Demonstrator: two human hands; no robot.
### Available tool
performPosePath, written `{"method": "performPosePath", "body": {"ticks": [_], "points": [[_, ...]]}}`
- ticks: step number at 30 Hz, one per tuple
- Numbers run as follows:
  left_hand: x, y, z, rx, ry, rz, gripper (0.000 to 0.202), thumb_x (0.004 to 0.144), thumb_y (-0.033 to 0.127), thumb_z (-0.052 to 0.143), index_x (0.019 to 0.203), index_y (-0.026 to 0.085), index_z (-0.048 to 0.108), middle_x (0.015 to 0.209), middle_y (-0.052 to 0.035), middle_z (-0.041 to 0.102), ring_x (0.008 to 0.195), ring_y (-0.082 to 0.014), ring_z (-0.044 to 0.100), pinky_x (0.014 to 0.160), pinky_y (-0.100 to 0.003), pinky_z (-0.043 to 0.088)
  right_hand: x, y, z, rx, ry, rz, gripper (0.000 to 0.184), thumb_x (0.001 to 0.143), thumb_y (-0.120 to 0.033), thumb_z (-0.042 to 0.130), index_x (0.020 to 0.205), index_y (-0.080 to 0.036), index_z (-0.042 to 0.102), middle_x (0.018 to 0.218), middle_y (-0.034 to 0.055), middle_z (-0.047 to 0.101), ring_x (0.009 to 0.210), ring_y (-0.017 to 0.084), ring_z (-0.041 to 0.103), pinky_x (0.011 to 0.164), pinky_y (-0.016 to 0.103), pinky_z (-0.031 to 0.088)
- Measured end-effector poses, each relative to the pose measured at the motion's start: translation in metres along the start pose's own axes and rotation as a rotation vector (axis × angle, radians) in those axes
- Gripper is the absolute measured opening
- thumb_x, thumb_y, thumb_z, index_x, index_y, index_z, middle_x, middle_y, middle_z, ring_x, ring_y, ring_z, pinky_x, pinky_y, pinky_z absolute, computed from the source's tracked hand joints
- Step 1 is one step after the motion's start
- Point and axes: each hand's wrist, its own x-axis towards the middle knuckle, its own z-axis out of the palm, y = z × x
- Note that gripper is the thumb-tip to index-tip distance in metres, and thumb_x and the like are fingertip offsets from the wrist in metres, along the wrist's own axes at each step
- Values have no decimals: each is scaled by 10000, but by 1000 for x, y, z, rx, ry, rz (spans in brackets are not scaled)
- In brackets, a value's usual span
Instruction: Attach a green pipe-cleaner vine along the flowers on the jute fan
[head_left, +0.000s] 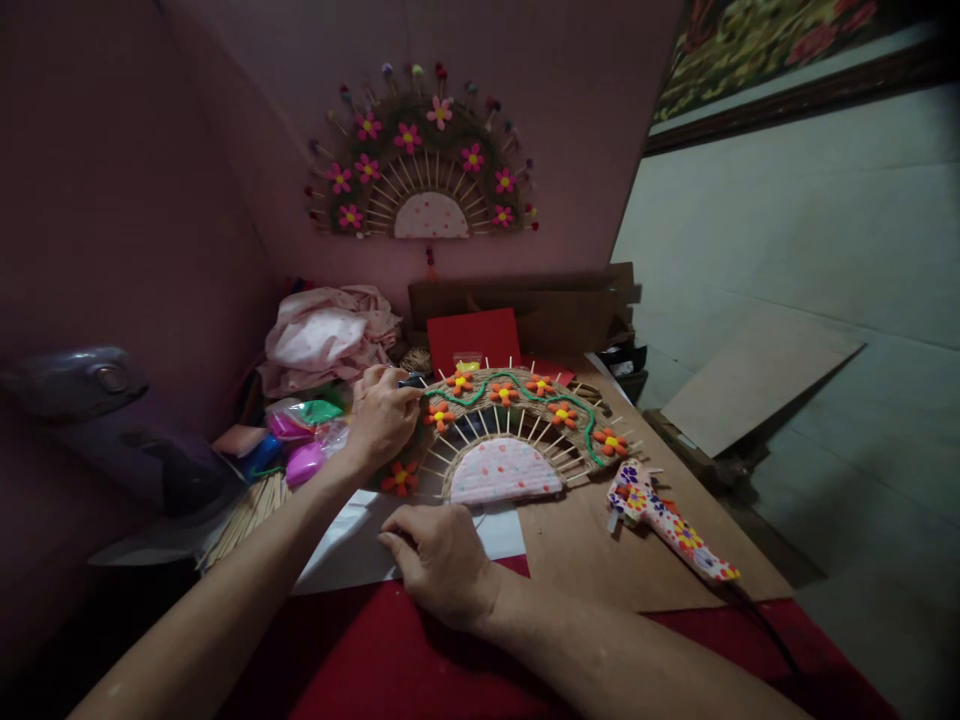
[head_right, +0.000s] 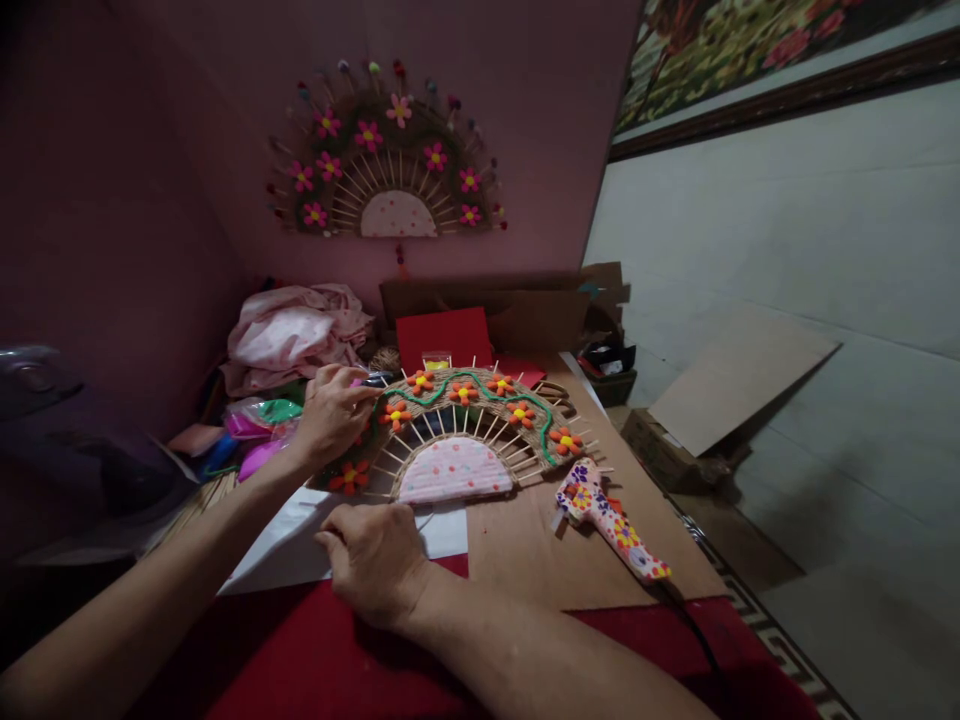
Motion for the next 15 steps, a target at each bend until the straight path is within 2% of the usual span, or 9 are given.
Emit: {"method": "performPosePath", "body": {"ticks": [7, 15], "points": [[10, 2, 3, -42, -44, -75, 156, 762, 289, 587, 789, 242, 733, 1039, -51, 641, 1064, -271, 425, 891, -428, 350, 1, 1, -1, 1, 2, -3, 117, 846, -249, 543, 813, -196, 641, 779, 8, 721, 717, 144, 670, 616, 229, 402], [16, 9, 5, -10, -56, -126, 137, 741, 245, 594, 726, 228, 729, 1016, -55, 650, 1063, -282, 423, 865, -430, 349, 1, 0, -1, -9, -5, -13, 119, 843, -238, 544, 810, -187, 646, 774, 17, 720, 721, 148, 670, 624, 232, 408]]}}
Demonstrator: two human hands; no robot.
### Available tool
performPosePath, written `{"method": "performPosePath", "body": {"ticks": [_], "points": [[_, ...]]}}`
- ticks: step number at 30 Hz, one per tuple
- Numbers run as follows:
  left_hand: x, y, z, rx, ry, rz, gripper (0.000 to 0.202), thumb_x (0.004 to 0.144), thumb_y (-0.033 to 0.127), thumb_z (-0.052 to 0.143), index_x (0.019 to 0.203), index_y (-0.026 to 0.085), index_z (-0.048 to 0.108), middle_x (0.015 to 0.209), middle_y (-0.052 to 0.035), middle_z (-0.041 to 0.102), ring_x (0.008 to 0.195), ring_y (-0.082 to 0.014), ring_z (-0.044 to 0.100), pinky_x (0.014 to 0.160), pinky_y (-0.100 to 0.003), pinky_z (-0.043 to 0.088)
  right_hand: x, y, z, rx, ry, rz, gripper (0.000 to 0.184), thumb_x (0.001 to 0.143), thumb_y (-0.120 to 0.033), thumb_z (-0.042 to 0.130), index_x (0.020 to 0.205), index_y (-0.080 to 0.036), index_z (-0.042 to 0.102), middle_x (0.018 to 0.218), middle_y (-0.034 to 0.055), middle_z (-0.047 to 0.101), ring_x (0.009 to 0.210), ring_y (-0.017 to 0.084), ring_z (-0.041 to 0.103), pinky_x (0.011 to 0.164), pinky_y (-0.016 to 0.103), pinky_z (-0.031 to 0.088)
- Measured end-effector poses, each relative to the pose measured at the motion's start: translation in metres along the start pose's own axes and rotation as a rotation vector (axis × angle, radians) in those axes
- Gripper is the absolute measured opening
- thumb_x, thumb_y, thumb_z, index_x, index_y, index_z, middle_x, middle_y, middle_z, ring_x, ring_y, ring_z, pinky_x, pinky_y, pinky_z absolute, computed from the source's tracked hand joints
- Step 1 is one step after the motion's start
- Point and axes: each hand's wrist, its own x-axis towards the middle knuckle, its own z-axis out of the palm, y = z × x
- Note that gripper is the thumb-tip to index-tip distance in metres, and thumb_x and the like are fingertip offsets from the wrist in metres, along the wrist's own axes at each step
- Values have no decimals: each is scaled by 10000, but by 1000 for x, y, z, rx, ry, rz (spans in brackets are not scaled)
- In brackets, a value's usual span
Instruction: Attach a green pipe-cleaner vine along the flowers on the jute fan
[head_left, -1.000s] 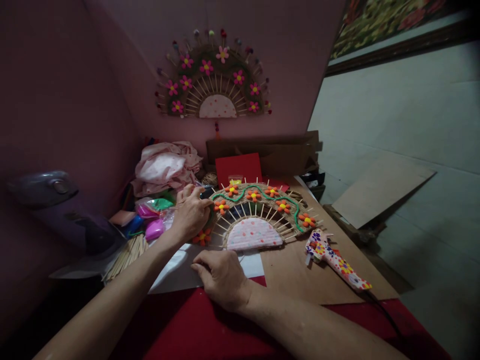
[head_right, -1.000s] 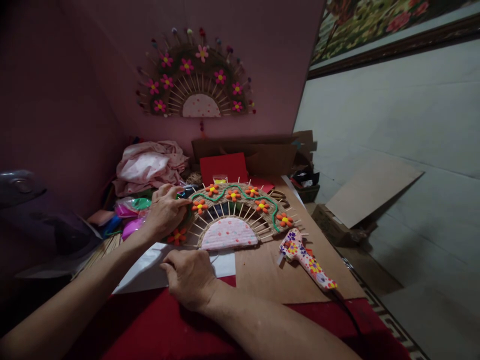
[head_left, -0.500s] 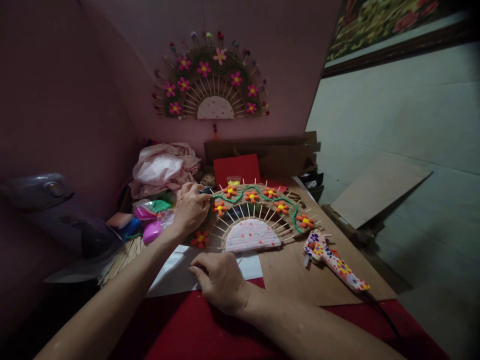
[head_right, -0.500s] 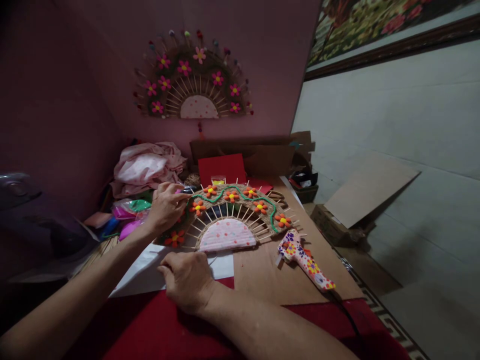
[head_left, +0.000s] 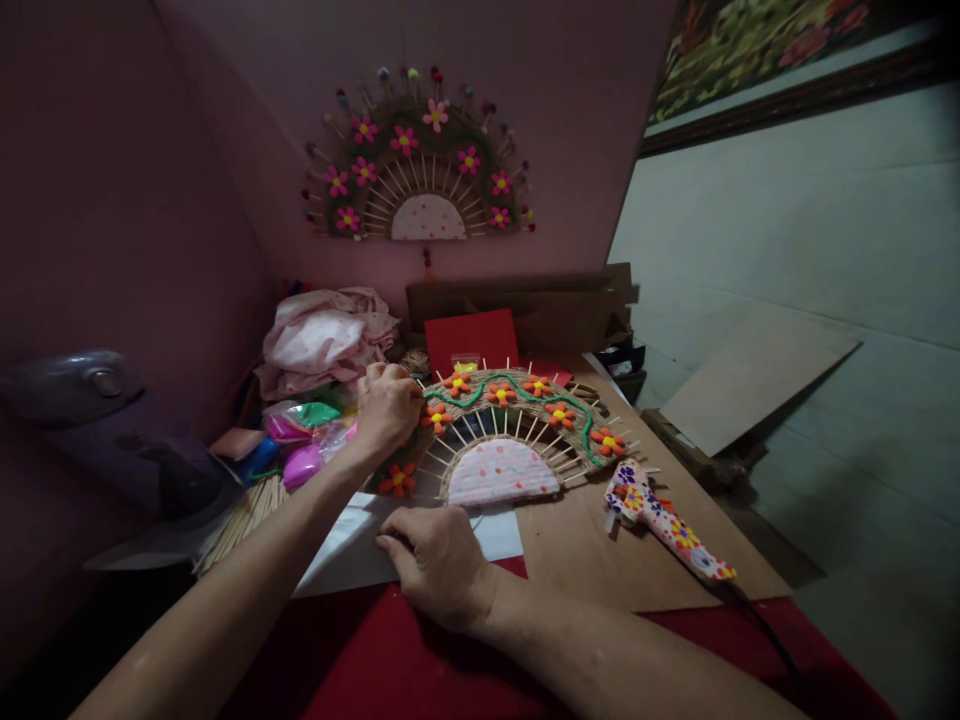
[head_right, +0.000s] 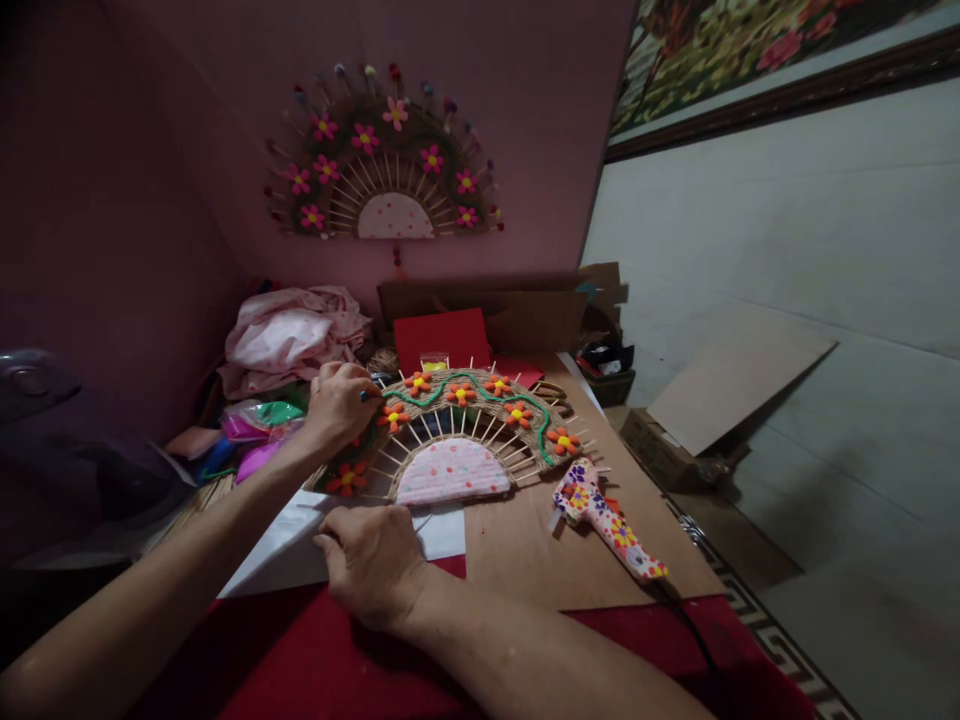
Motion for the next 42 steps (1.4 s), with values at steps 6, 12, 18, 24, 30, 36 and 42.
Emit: {"method": "performPosePath", "body": {"ticks": [6, 12, 18, 24, 30, 36, 42], "points": [[1, -3, -1, -57, 7, -43, 152, 754, 236, 584, 715, 240, 730, 1030, -46, 655, 1062, -286, 432, 853, -433, 352, 0, 1, 1, -22, -2, 0, 130, 846, -245, 536, 817, -188, 650, 788, 22, 723, 728, 156, 672, 624, 238, 409], [1, -10, -3, -131, 34, -85, 145, 755, 243, 591, 747, 250, 736, 993, -39, 667, 1026, -270, 459, 841, -418, 363, -1, 1, 0, -22, -17, 2, 115, 841, -245, 542, 829, -196, 646, 787, 18, 721, 737, 156, 672, 626, 233, 408], [-1, -1, -1, -27, -18, -54, 123, 737, 267, 608, 713, 248, 728, 991, -44, 660, 1042, -281, 436, 844, -424, 351, 0, -1, -1, -14, -22, 5, 123, 845, -248, 536, 820, -193, 644, 781, 20, 718, 724, 155, 668, 626, 231, 412], [-2, 5, 0, 6, -12, -67, 185, 753, 212, 541, 715, 229, 722, 979, -58, 654, 1059, -276, 422, 861, -422, 346, -1, 0, 0, -26, -28, 3, 119, 843, -241, 540, 824, -190, 646, 787, 22, 720, 734, 160, 669, 628, 233, 412], [1, -5, 1, -64, -13, -57, 181, 752, 221, 550, 692, 241, 719, 1007, -56, 655, 1055, -288, 427, 854, -441, 351, -1, 0, 0, -30, -38, -2, 124, 847, -238, 535, 828, -190, 648, 788, 26, 719, 735, 158, 667, 634, 236, 414], [0, -11, -4, -90, 26, -65, 172, 722, 196, 567, 724, 254, 730, 1002, -51, 657, 1042, -286, 436, 842, -441, 356, -1, 0, -1, -41, -42, -5, 122, 843, -246, 539, 825, -196, 649, 778, 21, 719, 727, 160, 667, 615, 241, 405], [-9, -7, -1, -24, -9, 45, 275, 764, 157, 497, 773, 261, 751, 1016, -62, 659, 1049, -286, 423, 844, -445, 347, -1, 0, 1, -44, -35, -8, 129, 849, -257, 534, 822, -200, 647, 785, 15, 720, 739, 160, 671, 620, 239, 402]]}}
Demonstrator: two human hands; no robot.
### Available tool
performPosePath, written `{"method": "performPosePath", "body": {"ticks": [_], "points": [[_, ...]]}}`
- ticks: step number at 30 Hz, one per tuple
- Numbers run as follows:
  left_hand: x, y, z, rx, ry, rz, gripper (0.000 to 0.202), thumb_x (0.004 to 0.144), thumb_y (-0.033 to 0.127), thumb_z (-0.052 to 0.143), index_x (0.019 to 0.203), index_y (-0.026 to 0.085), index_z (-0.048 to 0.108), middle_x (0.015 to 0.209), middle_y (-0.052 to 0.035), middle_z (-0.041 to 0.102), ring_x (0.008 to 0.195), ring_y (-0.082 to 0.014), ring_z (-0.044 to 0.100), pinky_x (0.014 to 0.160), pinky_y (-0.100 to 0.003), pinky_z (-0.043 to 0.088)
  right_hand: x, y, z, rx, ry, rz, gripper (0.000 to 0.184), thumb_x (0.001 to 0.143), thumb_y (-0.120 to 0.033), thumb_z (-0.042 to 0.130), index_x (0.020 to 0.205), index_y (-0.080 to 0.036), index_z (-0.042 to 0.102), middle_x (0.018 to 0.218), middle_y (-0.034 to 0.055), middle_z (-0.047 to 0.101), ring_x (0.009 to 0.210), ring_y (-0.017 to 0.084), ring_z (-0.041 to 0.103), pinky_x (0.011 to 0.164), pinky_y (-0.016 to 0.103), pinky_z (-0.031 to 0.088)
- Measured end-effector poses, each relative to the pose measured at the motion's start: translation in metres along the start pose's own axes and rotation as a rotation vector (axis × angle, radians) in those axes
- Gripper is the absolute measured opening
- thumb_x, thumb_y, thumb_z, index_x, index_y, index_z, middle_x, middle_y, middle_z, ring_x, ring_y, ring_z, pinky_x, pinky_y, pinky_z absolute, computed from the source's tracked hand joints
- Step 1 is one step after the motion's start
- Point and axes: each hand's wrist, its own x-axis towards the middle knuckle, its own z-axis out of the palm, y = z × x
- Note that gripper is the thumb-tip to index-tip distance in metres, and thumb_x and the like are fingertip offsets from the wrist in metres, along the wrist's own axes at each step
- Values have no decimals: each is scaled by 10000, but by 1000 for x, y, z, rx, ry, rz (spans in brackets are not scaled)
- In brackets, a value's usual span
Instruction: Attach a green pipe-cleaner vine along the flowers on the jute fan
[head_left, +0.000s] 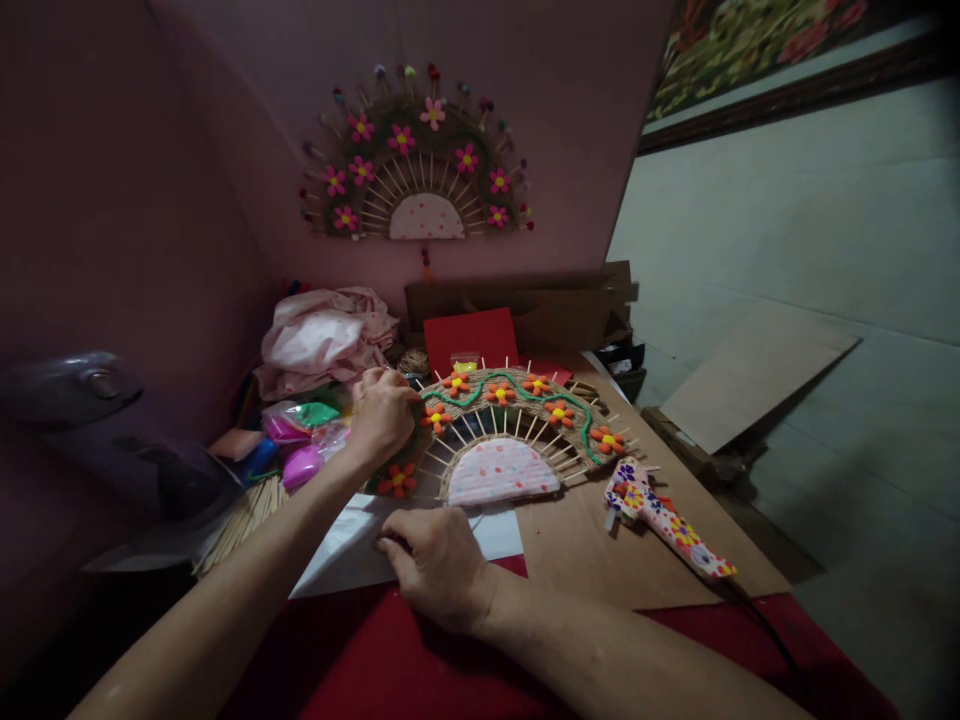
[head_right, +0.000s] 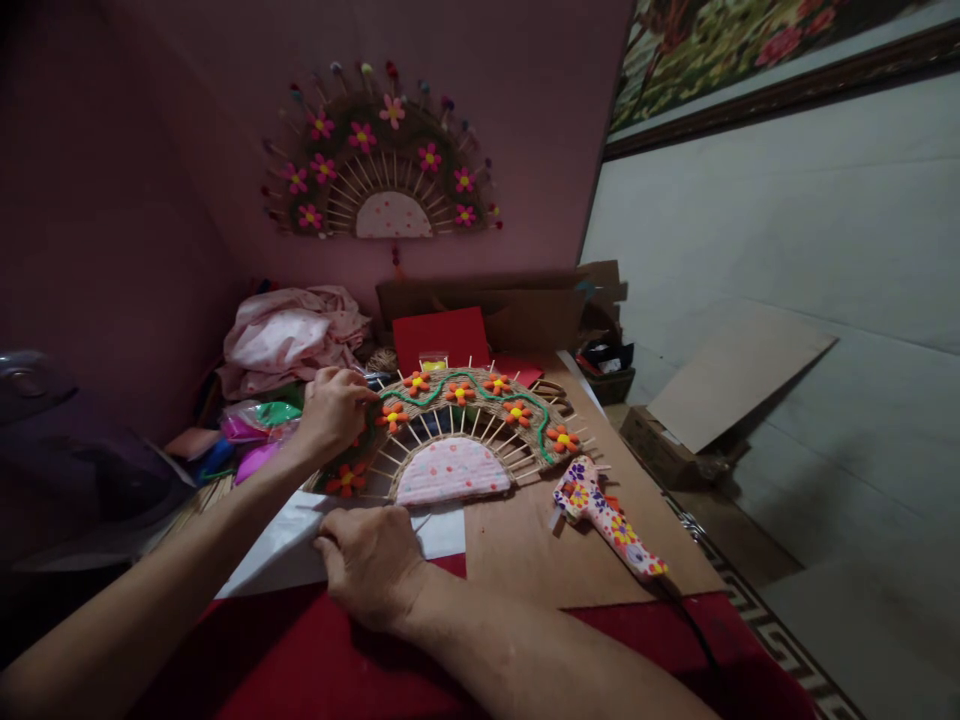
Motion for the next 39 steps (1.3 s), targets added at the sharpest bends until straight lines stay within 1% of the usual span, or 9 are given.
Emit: {"method": "performPosePath", "body": {"ticks": [8, 13, 16, 19, 22, 26, 29, 33, 39], "points": [[-5, 4, -9, 86, 39, 98, 322, 760, 130, 493, 853, 297, 752, 1089, -64, 634, 1096, -282, 409, 882, -447, 319, 1, -1, -1, -4, -17, 13, 124, 838, -241, 540, 828, -199, 657, 779, 17, 720, 731, 165, 671, 613, 239, 408], [-7, 6, -8, 137, 13, 186, 318, 773, 150, 488, 855, 305, 753, 1106, -92, 613, 1146, -311, 368, 903, -473, 287, 1, 0, -1, 10, -8, 6, 123, 841, -242, 540, 836, -196, 654, 789, 20, 719, 737, 163, 670, 627, 235, 416], [-6, 5, -6, 112, 15, 161, 333, 771, 137, 477, 846, 307, 754, 1121, -85, 610, 1140, -303, 374, 909, -471, 286, 1, 0, 0, 15, -15, 3, 130, 849, -247, 533, 842, -195, 652, 788, 22, 717, 740, 162, 668, 633, 234, 419], [-4, 3, -5, 104, 35, 124, 353, 769, 128, 471, 898, 310, 745, 1141, -75, 607, 1129, -292, 384, 904, -459, 295, 1, 0, 0, 11, -19, 7, 128, 847, -246, 537, 837, -194, 654, 785, 25, 717, 739, 163, 665, 632, 234, 418], [-2, 2, -3, 118, 27, 135, 364, 764, 127, 475, 932, 315, 738, 1152, -77, 602, 1129, -301, 379, 900, -462, 295, 0, 1, 1, 19, -7, 6, 122, 843, -241, 541, 835, -195, 653, 780, 21, 717, 738, 159, 666, 631, 232, 416], [1, 4, -1, 93, 15, 157, 337, 769, 138, 482, 884, 308, 749, 1149, -82, 599, 1129, -305, 378, 901, -466, 295, 0, 1, 0, 17, 3, 2, 112, 839, -242, 548, 825, -196, 650, 788, 16, 720, 739, 157, 671, 630, 233, 415], [7, 5, -1, 46, 26, 124, 299, 787, 173, 492, 880, 300, 746, 1113, -74, 617, 1113, -295, 388, 893, -457, 309, 1, 0, -1, -3, -6, 7, 119, 842, -253, 545, 818, -199, 649, 783, 17, 719, 743, 165, 673, 623, 235, 413], [18, 4, 1, -36, -9, 90, 206, 786, 255, 550, 852, 293, 742, 1075, -54, 638, 1077, -274, 413, 875, -431, 335, 1, 0, -1, 6, -27, 10, 127, 852, -254, 532, 834, -201, 647, 797, 15, 719, 749, 161, 674, 624, 233, 419], [31, -2, 5, -77, -43, 105, 127, 738, 238, 621, 741, 288, 738, 1049, -32, 651, 1072, -277, 414, 871, -434, 334, 0, 1, 1, 5, -5, 2, 114, 851, -255, 538, 830, -210, 641, 791, 6, 720, 740, 155, 671, 626, 233, 421]]}}
